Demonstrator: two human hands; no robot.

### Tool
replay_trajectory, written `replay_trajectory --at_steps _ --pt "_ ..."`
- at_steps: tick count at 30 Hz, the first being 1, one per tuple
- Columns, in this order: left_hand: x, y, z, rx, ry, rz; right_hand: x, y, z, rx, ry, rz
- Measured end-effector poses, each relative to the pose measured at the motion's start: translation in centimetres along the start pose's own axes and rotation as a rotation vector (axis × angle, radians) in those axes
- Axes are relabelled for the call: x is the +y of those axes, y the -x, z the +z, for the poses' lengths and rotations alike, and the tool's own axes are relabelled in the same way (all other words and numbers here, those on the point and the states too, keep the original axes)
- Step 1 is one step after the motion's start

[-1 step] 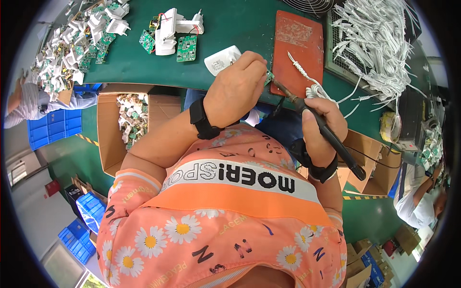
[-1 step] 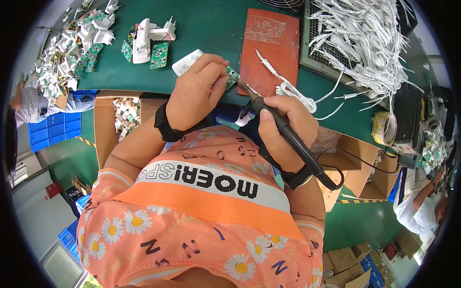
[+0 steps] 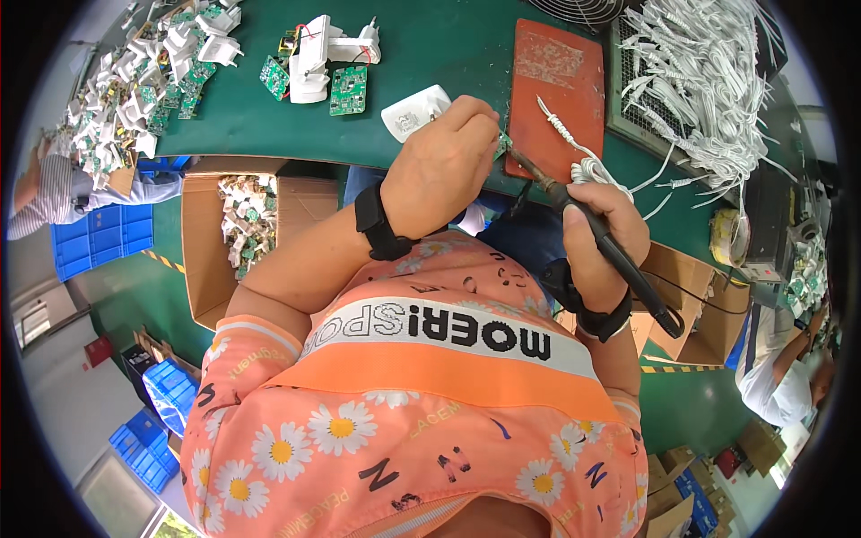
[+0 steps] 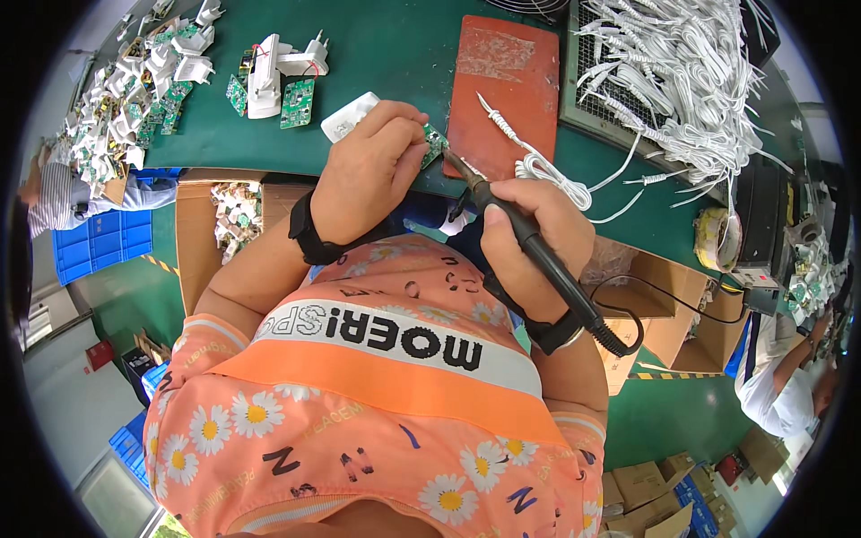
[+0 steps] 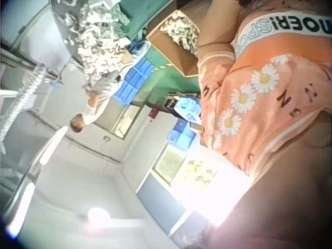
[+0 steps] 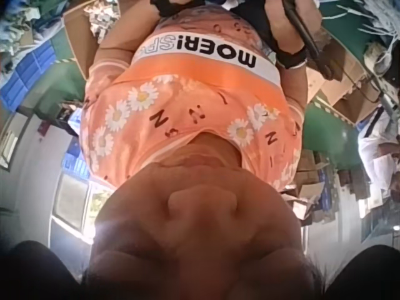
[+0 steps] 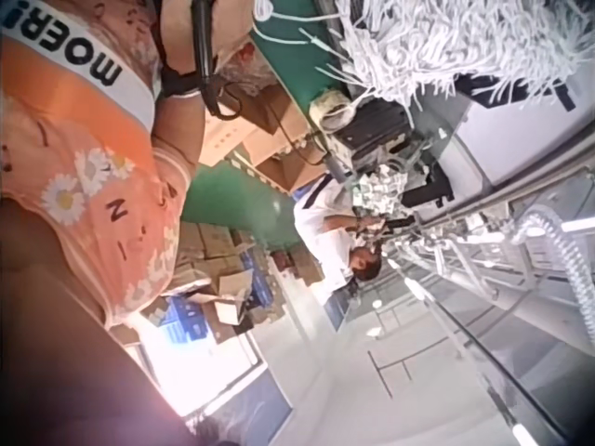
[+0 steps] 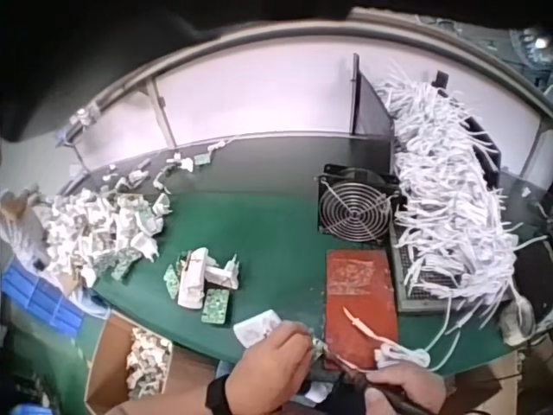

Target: Soldering wires onto small circuit boards at a manual assembly station.

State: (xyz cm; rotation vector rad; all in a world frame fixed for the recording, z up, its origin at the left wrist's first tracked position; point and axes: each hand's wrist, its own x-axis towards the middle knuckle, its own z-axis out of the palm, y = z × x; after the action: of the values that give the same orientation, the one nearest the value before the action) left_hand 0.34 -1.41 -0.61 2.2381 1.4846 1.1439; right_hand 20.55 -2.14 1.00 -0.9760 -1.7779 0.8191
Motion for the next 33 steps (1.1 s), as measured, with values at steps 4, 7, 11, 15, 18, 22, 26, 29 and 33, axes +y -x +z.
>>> replay_trajectory --at_steps 4,7,11,15,18,22,26,29,33 --pt "-0.1 -0.1 0.2 -0.011 -0.036 0.061 -0.5 -0.3 -0.4 -0.092 0.024 -0.065" --pt "0.1 0.0 0.3 -0.019 -0.005 0.020 -0.7 -0.2 -0.5 -0.111 0.045 -0.069" --pt "0.4 0.1 0.3 -0.005 -0.012 -0.001 -0.5 0.0 -0.3 -0.032 0.045 -0.062" --pt "0.4 0.0 0.7 0.028 -0.046 0.017 -0.2 0.1 -0.2 0.046 0.046 -0.043" --pt "0.3 0.0 1.1 0.034 -0.078 0.041 -0.1 0.1 0.1 0.050 0.030 -0.056" --pt "0.2 0.0 1.4 0.002 -0.146 0.060 -0.2 0.0 0.1 0.009 0.017 -0.050" --pt "0.2 -0.1 1.5 -0.018 -0.176 0.069 -0.4 -0.2 0.0 -0.047 0.048 -0.058" --pt "0.3 -0.1 1.4 0.004 -0.137 0.047 -0.3 -0.3 -0.2 -0.053 0.065 -0.112" --pt "0.3 0.1 1.1 0.005 -0.110 0.022 -0.4 0.2 -1.5 0.076 0.067 -0.105"
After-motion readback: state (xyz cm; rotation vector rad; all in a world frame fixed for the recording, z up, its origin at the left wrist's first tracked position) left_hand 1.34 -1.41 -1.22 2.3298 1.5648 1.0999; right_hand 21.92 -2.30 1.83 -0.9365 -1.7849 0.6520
